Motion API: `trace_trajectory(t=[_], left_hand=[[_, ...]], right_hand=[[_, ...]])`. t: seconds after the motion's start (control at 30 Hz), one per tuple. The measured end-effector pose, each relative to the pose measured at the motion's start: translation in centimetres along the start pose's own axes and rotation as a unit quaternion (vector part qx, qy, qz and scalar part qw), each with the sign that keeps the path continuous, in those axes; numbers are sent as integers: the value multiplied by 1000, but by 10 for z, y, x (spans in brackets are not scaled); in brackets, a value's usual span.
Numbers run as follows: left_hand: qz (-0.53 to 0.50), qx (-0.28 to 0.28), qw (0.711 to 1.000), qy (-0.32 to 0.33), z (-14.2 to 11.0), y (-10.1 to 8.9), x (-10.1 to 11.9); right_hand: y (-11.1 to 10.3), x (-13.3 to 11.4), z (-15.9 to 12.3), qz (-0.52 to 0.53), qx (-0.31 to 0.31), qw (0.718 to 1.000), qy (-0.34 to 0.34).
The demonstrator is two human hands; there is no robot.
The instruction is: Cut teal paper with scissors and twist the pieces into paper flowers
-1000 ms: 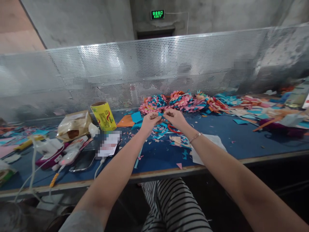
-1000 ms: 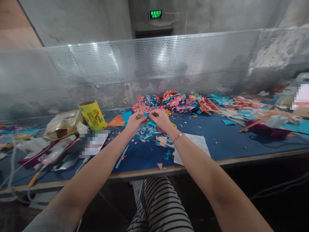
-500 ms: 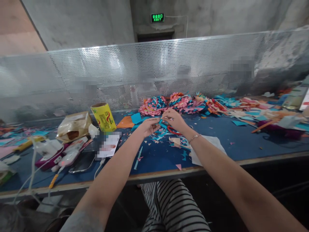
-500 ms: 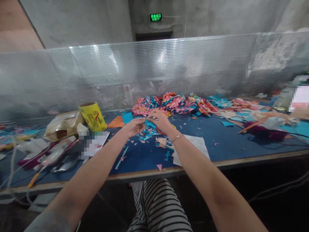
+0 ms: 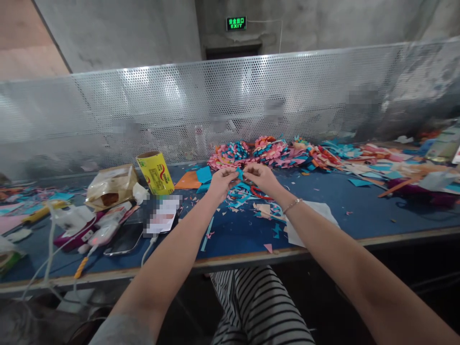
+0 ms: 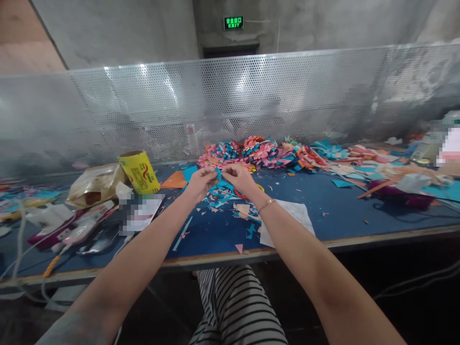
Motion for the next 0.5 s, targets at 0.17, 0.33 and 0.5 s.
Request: trace_trajectory(t=[0.17, 0.33, 0.5], left_hand=[[7, 12, 1000, 16, -4, 2, 4], [25, 7, 998, 53, -5, 3, 7], [60, 2, 994, 89, -6, 4, 9]], right_hand=[[0, 0, -1, 31, 11, 999, 29], [-1, -3, -2, 42, 18, 998, 36], [0, -4, -2, 50, 17, 997, 52]])
Point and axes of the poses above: each hand's wrist, its own z-axis towards the middle knuckle, its own y-axis out of the palm, x = y × z, the point moved 4 cm from there along z, towards the middle knuckle, and after that the axes turned 11 degrees about x, right-handed, at the moved point
